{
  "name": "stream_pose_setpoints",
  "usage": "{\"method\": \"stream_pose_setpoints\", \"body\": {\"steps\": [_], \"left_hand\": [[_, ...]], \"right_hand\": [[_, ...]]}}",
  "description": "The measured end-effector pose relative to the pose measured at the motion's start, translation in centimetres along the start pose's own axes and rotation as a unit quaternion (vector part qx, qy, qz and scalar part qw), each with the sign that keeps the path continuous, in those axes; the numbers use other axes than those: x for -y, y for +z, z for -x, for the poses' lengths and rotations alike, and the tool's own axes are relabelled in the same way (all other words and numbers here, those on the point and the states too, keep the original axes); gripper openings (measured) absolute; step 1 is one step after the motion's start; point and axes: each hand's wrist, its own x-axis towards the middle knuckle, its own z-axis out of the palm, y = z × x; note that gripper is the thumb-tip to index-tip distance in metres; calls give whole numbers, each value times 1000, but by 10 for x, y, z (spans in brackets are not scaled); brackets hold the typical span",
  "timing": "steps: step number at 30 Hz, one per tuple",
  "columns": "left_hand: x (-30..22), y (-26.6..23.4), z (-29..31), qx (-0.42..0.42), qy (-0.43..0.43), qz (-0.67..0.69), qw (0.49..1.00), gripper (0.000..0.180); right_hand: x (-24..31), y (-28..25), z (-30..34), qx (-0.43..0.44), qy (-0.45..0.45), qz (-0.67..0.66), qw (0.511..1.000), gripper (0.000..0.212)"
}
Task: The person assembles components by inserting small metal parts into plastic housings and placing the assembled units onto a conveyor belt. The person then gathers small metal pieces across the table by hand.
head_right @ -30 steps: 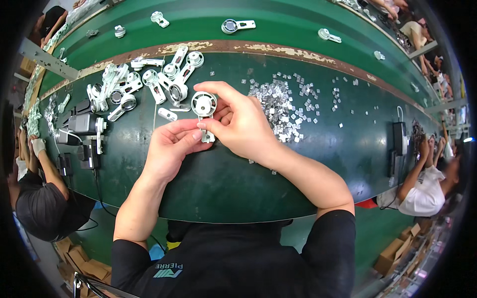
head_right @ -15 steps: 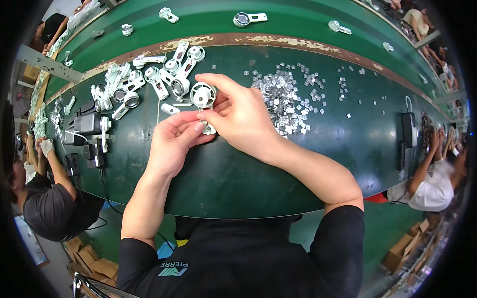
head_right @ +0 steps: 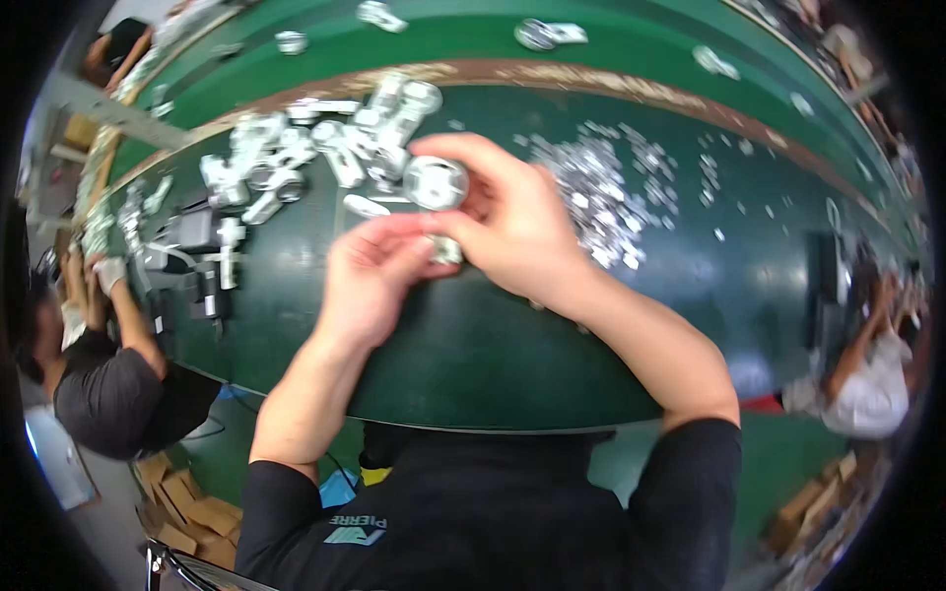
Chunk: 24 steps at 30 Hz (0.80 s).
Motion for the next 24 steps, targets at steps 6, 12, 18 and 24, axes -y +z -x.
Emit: {"method": "stream_pose_setpoints", "body": {"steps": [6, 12, 18, 24], "left_hand": [[11, 0, 0, 134, -43, 236, 961, 12], [22, -1, 8, 100, 19, 223, 970, 15], [13, 7, 2, 285, -138, 328, 890, 28], [-5, 3, 10, 21, 106, 20, 994, 15]], "right_hand": [[11, -12, 8, -26, 29, -107, 994, 61], [3, -5, 8, -24, -16, -96, 995, 58], [-11, -27, 8, 27, -141, -127, 981, 63], [6, 7, 1, 2, 4, -153, 988, 51]]}}
